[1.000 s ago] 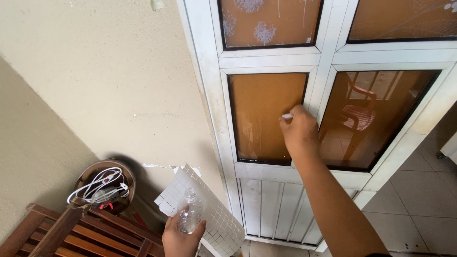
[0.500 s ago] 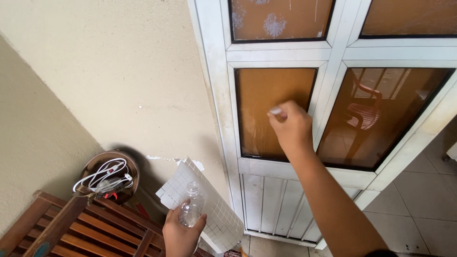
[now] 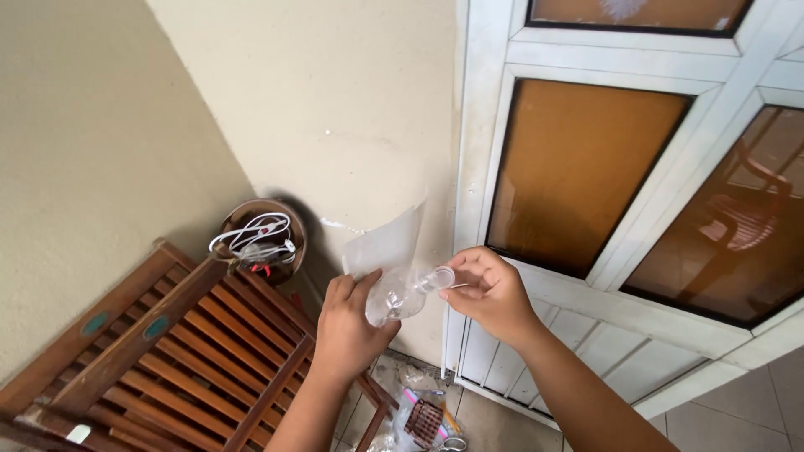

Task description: Applying a decorative patterned film to a window pane using a spray bottle and a squeegee tool.

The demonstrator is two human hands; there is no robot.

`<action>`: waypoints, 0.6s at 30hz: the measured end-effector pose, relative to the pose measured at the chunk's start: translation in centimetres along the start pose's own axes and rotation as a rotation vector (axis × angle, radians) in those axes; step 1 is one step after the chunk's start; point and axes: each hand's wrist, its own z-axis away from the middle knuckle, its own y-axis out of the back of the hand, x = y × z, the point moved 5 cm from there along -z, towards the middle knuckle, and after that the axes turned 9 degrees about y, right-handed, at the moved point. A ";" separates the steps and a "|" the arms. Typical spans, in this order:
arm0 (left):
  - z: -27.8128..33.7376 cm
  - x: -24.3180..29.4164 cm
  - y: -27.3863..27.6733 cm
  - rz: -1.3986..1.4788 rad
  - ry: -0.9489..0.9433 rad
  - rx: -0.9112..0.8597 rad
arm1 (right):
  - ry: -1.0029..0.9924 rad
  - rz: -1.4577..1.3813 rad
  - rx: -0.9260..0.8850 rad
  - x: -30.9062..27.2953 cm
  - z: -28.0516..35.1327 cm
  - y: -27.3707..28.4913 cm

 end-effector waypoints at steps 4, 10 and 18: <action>-0.5 0.7 1.2 -0.067 -0.046 -0.026 | 0.023 -0.005 -0.044 0.9 0.3 -0.4; -1.3 -0.1 1.9 -0.270 -0.089 0.007 | 0.079 -0.136 -0.007 2.1 0.6 0.1; -2.0 0.1 1.8 -0.377 -0.284 0.079 | 0.106 -0.155 0.021 2.5 1.3 0.3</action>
